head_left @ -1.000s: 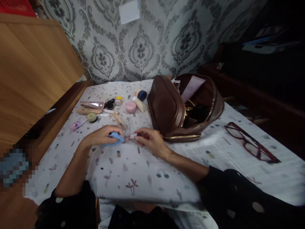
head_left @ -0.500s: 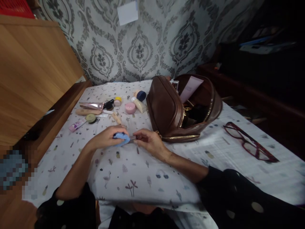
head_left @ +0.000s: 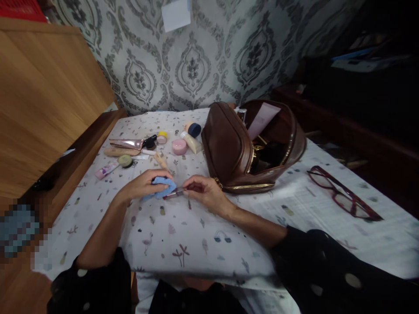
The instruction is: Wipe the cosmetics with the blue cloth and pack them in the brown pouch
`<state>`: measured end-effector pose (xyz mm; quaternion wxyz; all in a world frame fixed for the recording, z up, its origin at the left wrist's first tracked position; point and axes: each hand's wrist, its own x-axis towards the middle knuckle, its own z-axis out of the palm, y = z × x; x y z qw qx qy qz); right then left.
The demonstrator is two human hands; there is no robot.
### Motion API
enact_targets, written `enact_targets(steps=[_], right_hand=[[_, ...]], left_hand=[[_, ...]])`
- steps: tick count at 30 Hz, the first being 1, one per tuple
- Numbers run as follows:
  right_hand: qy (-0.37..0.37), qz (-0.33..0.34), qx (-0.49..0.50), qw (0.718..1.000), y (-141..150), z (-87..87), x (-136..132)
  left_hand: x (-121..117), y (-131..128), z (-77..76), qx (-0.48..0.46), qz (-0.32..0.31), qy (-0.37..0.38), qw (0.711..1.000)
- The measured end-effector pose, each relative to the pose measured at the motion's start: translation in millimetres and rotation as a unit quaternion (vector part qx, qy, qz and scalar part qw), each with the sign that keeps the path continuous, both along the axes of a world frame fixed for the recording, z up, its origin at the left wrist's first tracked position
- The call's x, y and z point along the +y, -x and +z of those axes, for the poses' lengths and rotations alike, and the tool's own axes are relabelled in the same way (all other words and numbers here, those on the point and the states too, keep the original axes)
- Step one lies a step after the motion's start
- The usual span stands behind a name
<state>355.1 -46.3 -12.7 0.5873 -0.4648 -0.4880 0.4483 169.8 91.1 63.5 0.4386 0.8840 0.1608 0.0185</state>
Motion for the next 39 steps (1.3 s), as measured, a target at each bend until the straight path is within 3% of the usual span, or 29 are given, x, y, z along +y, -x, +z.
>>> enact_targets(steps=[9, 17, 25, 31, 35, 39], right_hand=[[-0.018, -0.015, 0.007, 1.000, 0.0, 2.4, -2.2], [-0.057, -0.013, -0.058, 0.997, -1.6, 6.0, -4.8], [-0.150, -0.039, -0.103, 0.982, -9.6, 32.9, -13.6], [-0.178, -0.080, -0.156, 0.968, -21.5, 65.0, -35.8], [-0.202, -0.146, -0.204, 0.947, -50.0, 107.4, -76.1], [-0.208, -0.334, -0.242, 0.887, -84.5, 142.4, -108.7]], left_hand=[[3.2, 1.3, -0.5, 0.051, -0.035, 0.038, 0.997], [-11.0, -5.9, -6.7, 0.008, 0.018, 0.115, 0.993], [-13.1, 0.0, -9.8, -0.009, 0.092, 0.312, 0.946], [-29.3, -8.0, -10.3, -0.060, 0.088, 0.345, 0.933], [-62.3, -29.1, 0.8, -0.049, 0.021, 0.307, 0.950], [-104.5, -63.2, 20.5, -0.007, -0.094, 0.055, 0.994]])
